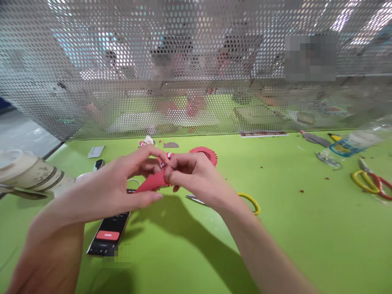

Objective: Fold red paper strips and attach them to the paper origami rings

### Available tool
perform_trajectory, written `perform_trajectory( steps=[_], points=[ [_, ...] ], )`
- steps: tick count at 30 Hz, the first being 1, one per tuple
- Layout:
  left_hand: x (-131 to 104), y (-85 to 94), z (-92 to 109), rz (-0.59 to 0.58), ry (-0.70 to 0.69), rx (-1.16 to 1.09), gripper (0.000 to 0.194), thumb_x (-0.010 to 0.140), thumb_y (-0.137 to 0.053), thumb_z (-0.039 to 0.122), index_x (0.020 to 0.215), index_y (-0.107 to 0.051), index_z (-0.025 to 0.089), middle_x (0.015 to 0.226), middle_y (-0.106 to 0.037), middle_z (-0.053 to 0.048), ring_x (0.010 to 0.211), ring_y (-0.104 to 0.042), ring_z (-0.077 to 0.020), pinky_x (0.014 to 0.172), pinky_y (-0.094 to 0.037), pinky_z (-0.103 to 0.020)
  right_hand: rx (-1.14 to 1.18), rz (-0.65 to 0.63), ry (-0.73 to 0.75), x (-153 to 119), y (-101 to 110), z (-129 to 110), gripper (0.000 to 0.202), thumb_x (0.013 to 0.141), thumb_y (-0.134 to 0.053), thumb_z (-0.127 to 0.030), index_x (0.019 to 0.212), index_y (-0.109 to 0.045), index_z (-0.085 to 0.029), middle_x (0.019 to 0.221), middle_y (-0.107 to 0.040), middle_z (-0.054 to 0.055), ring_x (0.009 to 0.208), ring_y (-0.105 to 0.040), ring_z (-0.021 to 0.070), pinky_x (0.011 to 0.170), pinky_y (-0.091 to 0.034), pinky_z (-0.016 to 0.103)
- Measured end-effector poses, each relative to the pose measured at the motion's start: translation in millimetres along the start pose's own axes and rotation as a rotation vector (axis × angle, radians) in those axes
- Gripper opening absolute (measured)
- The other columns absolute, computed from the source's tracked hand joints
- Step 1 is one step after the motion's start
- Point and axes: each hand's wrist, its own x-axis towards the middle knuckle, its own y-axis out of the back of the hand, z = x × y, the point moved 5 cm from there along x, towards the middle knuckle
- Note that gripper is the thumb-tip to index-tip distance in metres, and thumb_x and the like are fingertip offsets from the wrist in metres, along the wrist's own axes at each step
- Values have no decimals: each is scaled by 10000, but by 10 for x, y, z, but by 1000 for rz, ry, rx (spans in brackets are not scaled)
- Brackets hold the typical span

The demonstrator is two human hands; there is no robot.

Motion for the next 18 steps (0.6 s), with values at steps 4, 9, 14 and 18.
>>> perform_trajectory(
  steps=[4,9,14,18],
  points=[
    [-38,15,64,78,-102,327,257,1062,-676,408,1305,-675,327,1232,-790,-27,1034,-749,-254,822,-532,-346,20,41,-8,8,23,-16,110,805,-800,-219,729,-724,-197,706,-659,-22,645,-615,127,627,-537,272],
    [-34,33,67,143,-195,396,251,1099,-644,388,1327,-721,319,1236,-826,-24,1038,-777,-239,847,-541,-331,51,72,-34,3,54,-7,119,802,-839,-279,778,-755,-199,710,-686,-18,641,-628,130,653,-549,286],
    [-1,7,45,193,-218,412,247,1097,-656,381,1316,-732,296,1235,-837,-24,1036,-783,-237,838,-522,-328,38,117,-36,-1,84,-1,113,804,-816,-284,767,-748,-201,667,-670,-19,619,-597,128,620,-489,279],
    [-25,93,78,225,-199,400,234,1092,-658,374,1287,-741,277,1183,-845,-9,1003,-781,-215,833,-499,-304,54,173,-57,-13,173,-24,180,810,-799,-313,716,-692,-203,652,-631,-18,600,-562,123,561,-406,268]
  ],
)
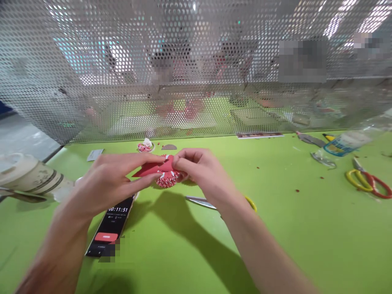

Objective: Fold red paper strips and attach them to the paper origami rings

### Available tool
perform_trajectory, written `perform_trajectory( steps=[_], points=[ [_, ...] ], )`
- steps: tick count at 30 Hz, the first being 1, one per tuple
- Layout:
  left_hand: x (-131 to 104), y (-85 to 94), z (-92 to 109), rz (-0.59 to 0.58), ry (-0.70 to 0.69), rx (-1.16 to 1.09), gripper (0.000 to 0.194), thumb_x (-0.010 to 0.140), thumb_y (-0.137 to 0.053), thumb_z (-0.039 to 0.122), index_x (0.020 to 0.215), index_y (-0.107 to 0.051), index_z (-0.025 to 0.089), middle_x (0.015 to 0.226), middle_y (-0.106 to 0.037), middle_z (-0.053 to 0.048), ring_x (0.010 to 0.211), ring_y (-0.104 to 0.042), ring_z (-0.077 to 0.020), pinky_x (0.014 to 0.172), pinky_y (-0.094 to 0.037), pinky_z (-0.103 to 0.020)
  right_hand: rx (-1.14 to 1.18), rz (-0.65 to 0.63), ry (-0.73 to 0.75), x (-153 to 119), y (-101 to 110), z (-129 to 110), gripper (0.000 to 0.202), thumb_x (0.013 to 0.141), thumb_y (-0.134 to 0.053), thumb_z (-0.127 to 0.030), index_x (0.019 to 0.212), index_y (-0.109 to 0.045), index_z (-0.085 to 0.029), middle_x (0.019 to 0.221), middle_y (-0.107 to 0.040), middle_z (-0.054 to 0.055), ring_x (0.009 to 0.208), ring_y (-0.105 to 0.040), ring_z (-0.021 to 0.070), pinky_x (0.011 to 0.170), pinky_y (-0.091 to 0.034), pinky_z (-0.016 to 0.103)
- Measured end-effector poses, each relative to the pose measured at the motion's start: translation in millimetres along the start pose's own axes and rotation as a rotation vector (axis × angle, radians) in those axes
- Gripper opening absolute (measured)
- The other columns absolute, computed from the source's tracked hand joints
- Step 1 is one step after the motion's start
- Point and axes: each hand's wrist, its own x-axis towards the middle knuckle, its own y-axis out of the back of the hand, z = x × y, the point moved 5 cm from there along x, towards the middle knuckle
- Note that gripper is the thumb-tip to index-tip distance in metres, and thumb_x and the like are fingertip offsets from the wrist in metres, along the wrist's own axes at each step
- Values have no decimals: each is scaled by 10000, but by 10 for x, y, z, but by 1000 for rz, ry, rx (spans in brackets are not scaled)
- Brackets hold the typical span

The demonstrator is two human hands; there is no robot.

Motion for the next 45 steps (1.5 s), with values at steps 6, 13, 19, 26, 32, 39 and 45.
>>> perform_trajectory(
  steps=[6,13,19,26,32,39,45],
  points=[
    [13,-74,-87,-252,58,-27,162,1065,-647,361,1102,-756,247,916,-790,26,742,-665,-163,721,-441,-301,-67,97,64,-30,233,-116,174,823,-809,-305,733,-702,-202,657,-638,-6,579,-527,122,539,-384,277],
    [35,-540,-234,-549,154,-109,413,896,-845,359,1269,-737,219,1274,-796,-80,1119,-727,-283,934,-520,-382,-105,53,63,-44,174,-137,148,801,-799,-300,730,-714,-202,656,-639,-7,572,-531,120,536,-411,275],
    [62,-57,-170,-69,199,-310,114,990,-736,339,996,-724,226,947,-787,13,853,-722,-166,802,-552,-300,-120,-20,5,-63,39,-113,195,850,-769,-331,741,-688,-192,704,-655,4,640,-561,129,603,-443,281],
    [7,36,-91,-63,276,-549,74,938,-765,262,881,-757,216,779,-777,39,698,-707,-115,653,-557,-217,-92,-48,71,-50,-1,-104,158,866,-775,-315,810,-699,-188,707,-657,-12,639,-551,118,602,-434,264],
    [10,4,-93,-50,369,-697,102,920,-743,167,849,-780,231,772,-826,49,730,-769,-100,672,-584,-152,-123,-29,170,-68,-46,-144,117,871,-764,-266,815,-705,-182,728,-669,-12,651,-571,120,603,-469,265],
    [-6,-3,-117,7,411,-660,34,893,-817,219,865,-818,237,792,-834,52,747,-789,-95,667,-586,-121,-269,101,347,-136,-106,-232,80,884,-712,-174,806,-698,-190,723,-663,-23,632,-579,114,572,-484,257],
    [-10,-30,-150,15,429,-635,58,907,-794,222,852,-811,227,773,-821,44,738,-774,-100,662,-574,-138,-411,143,444,-173,-130,-269,90,891,-677,-131,828,-702,-190,738,-684,-23,649,-600,116,569,-498,245]
  ],
)
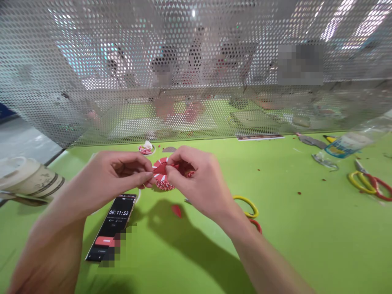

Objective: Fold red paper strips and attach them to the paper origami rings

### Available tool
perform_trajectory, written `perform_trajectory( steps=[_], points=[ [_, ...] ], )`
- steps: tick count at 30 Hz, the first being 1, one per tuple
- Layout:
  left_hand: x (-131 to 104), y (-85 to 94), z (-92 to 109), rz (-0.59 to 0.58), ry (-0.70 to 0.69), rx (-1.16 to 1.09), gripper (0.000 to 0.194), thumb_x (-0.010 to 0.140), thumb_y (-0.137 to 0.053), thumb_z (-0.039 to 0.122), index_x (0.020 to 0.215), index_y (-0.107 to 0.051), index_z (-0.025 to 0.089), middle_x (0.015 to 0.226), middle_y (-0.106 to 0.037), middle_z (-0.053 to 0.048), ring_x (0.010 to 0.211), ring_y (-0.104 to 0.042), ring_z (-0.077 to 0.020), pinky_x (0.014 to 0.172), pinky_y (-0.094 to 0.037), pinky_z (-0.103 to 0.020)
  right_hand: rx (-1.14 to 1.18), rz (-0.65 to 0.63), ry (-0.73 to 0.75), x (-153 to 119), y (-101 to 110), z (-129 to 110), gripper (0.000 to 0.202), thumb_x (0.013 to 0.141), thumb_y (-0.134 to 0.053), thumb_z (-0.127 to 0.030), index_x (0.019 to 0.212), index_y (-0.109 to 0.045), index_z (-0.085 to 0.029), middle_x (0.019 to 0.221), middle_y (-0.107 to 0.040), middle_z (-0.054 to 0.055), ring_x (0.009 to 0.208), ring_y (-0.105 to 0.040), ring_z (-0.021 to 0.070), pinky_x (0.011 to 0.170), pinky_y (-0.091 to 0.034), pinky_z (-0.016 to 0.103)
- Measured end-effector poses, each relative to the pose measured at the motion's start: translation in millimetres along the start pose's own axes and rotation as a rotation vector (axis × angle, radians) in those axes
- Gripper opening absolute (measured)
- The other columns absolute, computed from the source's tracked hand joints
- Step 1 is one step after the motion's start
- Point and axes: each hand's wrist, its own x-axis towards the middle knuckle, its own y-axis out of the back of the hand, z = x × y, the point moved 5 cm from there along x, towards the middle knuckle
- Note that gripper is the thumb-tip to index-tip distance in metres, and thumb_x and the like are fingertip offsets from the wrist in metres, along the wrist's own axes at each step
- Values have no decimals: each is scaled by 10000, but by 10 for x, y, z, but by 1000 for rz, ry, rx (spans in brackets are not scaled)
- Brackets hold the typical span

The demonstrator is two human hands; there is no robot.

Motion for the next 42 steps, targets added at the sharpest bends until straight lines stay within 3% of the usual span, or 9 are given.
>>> perform_trajectory(
  steps=[17,23,27,32,42],
  points=[
    [-11,25,33,-71,36,52,88,871,-719,192,800,-762,219,727,-797,32,689,-737,-124,653,-555,-202,123,-79,-76,28,-31,66,100,906,-689,-181,808,-677,-194,735,-649,-26,633,-571,106,571,-477,251],
    [-42,245,21,52,25,111,59,851,-754,252,805,-766,217,707,-796,4,676,-751,-151,615,-568,-211,100,40,-129,64,239,79,123,889,-747,-215,780,-692,-208,721,-705,14,643,-617,143,531,-463,261],
    [-56,283,64,45,2,101,73,845,-758,241,778,-763,213,666,-773,2,625,-724,-138,562,-546,-194,66,34,-109,84,324,53,143,895,-754,-220,763,-700,-208,710,-703,19,656,-629,152,538,-466,267],
    [-42,220,82,-13,-7,25,72,856,-776,234,787,-767,213,680,-766,15,623,-711,-117,571,-557,-170,71,-8,-90,79,253,42,139,905,-746,-208,772,-705,-208,737,-705,10,615,-590,127,535,-463,263],
    [-15,166,63,-56,-5,-36,90,885,-796,210,797,-785,220,752,-775,23,704,-725,-107,662,-581,-173,152,-40,-19,6,95,-33,79,927,-738,-186,850,-725,-201,811,-728,17,697,-673,148,610,-578,282]
  ],
)
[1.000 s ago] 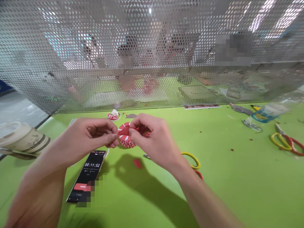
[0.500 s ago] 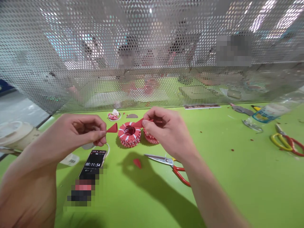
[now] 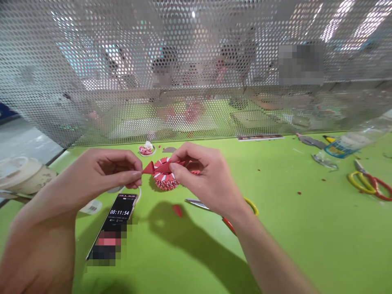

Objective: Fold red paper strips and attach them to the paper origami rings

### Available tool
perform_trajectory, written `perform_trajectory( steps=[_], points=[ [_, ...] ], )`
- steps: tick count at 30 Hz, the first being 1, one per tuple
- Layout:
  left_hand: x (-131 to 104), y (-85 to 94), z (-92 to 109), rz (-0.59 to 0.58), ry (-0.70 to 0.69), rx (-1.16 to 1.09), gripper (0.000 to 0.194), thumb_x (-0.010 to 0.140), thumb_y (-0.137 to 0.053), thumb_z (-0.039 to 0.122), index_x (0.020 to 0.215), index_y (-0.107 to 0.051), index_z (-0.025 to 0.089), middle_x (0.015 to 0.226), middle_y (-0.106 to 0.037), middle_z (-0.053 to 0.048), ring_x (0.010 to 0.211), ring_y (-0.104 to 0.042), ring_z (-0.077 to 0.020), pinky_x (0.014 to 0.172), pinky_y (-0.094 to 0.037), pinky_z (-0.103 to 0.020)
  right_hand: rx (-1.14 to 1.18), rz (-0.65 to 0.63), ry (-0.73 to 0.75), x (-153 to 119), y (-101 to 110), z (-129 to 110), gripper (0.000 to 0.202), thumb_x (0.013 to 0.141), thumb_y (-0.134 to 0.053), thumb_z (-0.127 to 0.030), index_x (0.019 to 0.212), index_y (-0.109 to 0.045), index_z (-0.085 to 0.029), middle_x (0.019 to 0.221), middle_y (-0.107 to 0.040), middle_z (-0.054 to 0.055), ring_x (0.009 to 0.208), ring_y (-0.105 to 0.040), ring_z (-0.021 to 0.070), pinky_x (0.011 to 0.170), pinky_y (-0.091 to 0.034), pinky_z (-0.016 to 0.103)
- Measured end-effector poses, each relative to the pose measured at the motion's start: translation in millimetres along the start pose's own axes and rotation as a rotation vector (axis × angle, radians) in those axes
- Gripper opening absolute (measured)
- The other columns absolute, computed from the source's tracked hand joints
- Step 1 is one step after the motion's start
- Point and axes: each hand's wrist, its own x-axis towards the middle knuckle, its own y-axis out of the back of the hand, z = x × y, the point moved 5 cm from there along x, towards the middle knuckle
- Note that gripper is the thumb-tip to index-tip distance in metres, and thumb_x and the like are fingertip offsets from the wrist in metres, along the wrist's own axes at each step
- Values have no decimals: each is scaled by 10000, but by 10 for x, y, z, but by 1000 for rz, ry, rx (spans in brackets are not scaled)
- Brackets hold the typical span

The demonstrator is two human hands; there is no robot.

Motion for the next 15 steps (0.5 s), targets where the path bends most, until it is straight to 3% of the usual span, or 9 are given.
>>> perform_trajectory(
  steps=[9,15],
  points=[
    [8,-65,1,-49,-19,-6,97,877,-802,181,834,-725,222,770,-781,35,724,-755,-116,632,-579,-167,-116,18,55,1,-35,-41,91,926,-704,-159,853,-723,-209,788,-714,0,676,-663,137,602,-580,282],
    [10,-141,-14,-52,-5,-58,76,922,-825,237,993,-821,263,856,-847,31,807,-809,-135,733,-643,-187,-141,11,107,-8,-55,-49,88,931,-739,-148,866,-747,-208,813,-750,0,689,-675,126,584,-580,249]
  ],
)
